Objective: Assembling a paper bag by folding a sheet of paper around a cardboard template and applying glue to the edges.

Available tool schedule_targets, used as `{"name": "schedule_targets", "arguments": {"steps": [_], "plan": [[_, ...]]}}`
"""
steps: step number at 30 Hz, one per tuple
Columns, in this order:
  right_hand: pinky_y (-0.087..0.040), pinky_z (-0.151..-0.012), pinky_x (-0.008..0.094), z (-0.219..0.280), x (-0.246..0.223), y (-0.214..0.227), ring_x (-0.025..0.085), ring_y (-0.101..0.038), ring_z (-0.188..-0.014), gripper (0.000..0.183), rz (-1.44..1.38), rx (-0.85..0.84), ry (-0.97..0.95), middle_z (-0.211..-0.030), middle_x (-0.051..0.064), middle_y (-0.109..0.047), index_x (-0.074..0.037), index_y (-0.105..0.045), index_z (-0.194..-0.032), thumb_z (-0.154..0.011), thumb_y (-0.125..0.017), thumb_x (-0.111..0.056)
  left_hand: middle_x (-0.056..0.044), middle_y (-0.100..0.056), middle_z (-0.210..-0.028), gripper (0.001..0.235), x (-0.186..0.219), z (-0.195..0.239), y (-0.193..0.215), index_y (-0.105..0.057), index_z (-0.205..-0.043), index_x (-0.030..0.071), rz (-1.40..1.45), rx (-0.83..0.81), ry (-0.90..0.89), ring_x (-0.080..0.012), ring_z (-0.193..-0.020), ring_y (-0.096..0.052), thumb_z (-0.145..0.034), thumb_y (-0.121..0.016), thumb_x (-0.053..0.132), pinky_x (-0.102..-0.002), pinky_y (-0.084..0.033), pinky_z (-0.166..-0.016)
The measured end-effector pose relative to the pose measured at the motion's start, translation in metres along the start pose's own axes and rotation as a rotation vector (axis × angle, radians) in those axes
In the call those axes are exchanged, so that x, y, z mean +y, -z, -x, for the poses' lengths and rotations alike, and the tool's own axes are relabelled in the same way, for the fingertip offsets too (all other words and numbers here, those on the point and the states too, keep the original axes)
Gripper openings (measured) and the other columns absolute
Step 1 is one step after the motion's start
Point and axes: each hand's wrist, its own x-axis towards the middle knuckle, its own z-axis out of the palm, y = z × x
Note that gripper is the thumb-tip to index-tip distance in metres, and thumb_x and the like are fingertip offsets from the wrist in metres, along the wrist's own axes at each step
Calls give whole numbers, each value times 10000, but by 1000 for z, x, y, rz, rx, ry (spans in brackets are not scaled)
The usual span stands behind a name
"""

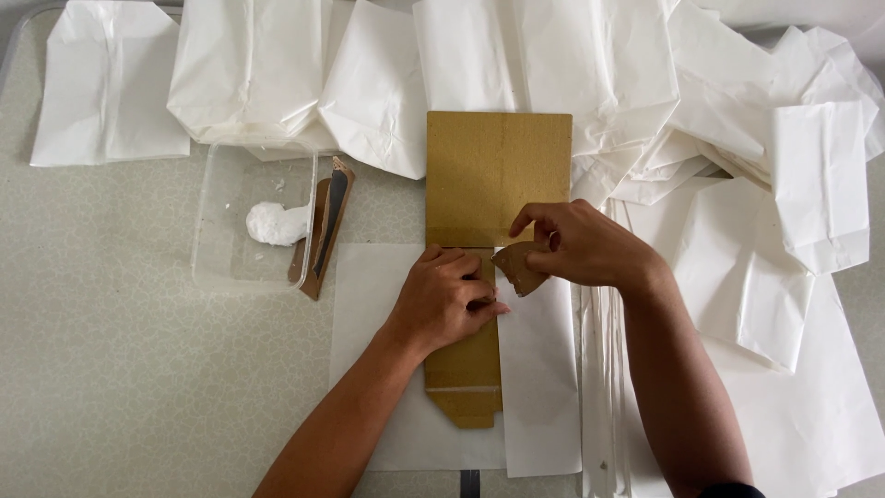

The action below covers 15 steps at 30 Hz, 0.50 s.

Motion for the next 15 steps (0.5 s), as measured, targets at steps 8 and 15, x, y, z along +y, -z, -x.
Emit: {"name": "schedule_targets", "arguments": {"steps": [8,15], "plan": [[-571,-652,416,-7,0,-10,294,-710,-648,218,57,89,60,-718,137,-737,-68,-764,-963,-771,-728,-166,-3,-564,-705,222,-1,0,-2,-715,-676,186,48,-35,-4,-208,-638,-602,-835,-798,317,-364,-441,-662],[-560,-713,461,-5,1,-21,342,-714,-729,272,76,127,4,-732,148,-725,-46,-727,-883,-731,-798,-261,-11,-551,-668,276,-4,1,-5,-690,-660,188,49,-51,4,-216,-600,-596,-877,-754,346,-359,-426,-641]]}}
